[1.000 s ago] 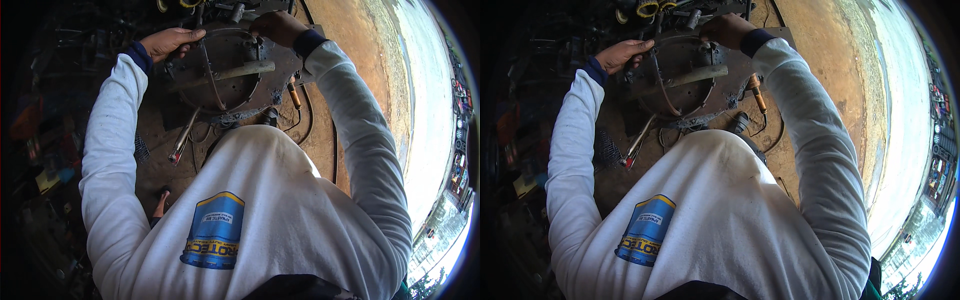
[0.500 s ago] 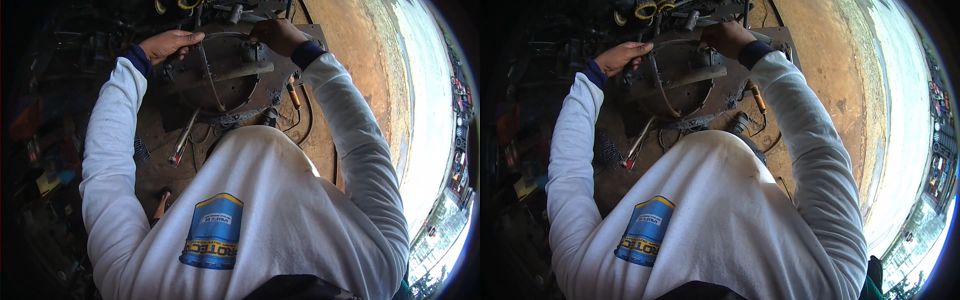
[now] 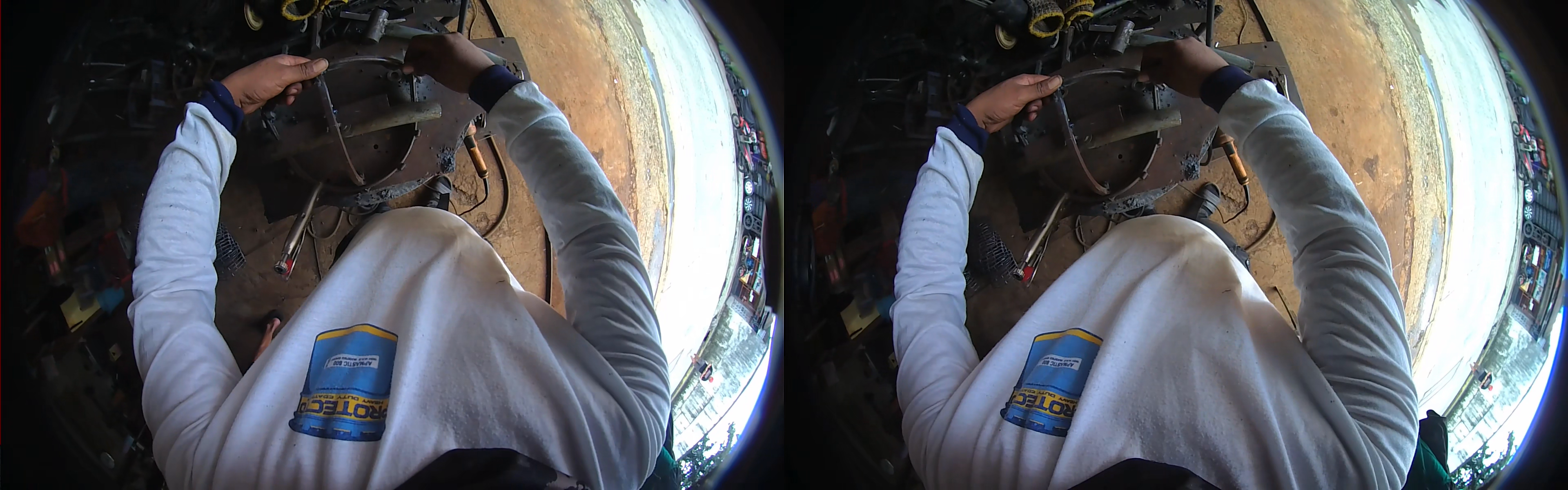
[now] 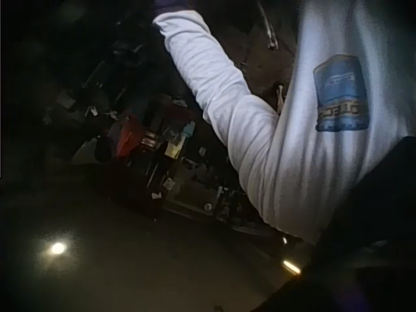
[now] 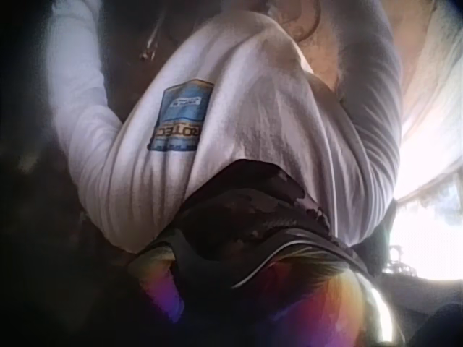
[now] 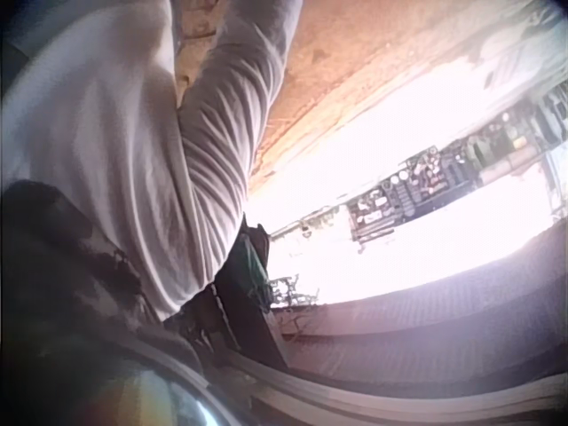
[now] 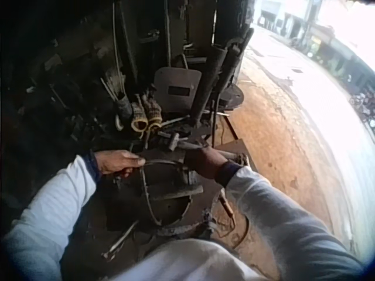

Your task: The person uses an angle grinder to smooth and shape metal pieces on a fabrication table and then twists wires together by hand.

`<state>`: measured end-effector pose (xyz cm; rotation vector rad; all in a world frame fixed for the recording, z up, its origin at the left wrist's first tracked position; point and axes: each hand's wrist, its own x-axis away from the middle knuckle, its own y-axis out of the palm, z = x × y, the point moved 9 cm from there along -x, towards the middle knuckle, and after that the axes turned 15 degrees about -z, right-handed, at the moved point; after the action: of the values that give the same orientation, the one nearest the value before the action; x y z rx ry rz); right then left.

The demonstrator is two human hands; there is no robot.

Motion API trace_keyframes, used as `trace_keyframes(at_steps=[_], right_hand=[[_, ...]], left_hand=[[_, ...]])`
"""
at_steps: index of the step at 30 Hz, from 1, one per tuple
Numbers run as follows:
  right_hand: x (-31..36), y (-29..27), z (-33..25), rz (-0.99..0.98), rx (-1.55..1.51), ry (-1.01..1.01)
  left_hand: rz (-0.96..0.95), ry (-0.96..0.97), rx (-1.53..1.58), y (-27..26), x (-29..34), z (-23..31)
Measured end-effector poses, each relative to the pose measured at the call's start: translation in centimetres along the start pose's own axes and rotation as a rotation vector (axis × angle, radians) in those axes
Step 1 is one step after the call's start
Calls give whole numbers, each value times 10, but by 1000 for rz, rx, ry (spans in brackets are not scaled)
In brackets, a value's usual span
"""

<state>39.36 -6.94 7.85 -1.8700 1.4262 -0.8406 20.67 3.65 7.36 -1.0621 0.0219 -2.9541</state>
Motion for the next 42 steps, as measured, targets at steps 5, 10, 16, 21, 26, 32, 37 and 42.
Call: trace_keyframes(at_steps=[5,10,16,21,26,32,37,42], right_hand=[[-1,-2,-2,-13,-56,-3],[3,-2,-9,3,67,-46],[3,1,-6,-44,-45,33],[-1,-7,-6,28,54,-69],[1,-3,-6,-21,-59,30],[1,0,2,-38,-108,73],[2,-2,-2,-22,-69,27],[0,1,-1,-36,-28,4]], left_hand=[[-2,-12,-5,-1,-1,-3],[-5,14,-20,-1,0,-2],[-13,-22,-35,-3,-1,-9],[-15,-18,-30,-4,-3,-6],[-58,-28,-36,-4,-2,-9],[-20,-30,-38,-1,-1,-2],[-31,-13,-13,1,0,0],[-24,-26,-24,-1,0,-3]])
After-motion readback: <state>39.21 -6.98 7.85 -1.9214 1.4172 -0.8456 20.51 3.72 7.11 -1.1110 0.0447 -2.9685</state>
